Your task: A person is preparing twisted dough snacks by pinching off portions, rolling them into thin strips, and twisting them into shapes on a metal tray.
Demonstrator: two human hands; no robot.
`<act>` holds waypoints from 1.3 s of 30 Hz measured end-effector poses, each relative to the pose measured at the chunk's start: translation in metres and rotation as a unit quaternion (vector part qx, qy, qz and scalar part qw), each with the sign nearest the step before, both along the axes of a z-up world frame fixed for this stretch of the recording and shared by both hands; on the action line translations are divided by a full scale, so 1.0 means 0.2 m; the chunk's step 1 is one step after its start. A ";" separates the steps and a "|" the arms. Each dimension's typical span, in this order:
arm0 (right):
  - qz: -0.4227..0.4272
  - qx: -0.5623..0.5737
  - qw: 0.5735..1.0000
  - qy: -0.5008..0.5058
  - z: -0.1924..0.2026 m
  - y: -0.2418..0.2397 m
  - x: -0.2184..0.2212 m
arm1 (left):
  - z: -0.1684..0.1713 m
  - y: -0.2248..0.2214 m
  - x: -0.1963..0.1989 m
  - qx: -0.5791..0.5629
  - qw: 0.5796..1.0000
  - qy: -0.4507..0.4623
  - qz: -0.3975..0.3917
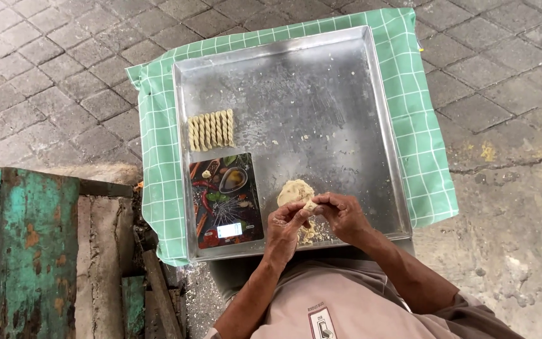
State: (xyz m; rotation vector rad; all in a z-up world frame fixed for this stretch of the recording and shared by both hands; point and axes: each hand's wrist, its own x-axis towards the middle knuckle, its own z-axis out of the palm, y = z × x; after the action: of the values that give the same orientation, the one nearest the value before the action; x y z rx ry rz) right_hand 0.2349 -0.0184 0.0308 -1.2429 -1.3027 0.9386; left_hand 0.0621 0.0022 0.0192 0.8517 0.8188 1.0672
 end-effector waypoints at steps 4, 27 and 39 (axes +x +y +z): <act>0.053 0.021 0.998 -0.012 0.02 -0.01 0.03 | -0.06 -0.01 -0.01 -0.081 0.993 -0.064 -0.051; 0.040 0.104 0.994 -0.018 -0.07 0.01 0.05 | -0.01 -0.01 0.03 0.075 0.996 0.054 0.015; 0.109 0.062 0.977 0.175 -0.14 0.00 0.05 | 0.04 -0.01 0.04 0.084 0.994 0.010 -0.076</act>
State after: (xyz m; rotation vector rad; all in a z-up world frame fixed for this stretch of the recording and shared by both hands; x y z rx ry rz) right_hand 0.2457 -0.0183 0.0029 -0.8048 -1.2080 1.1560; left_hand 0.0699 0.0007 0.0265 1.0515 0.6765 1.0031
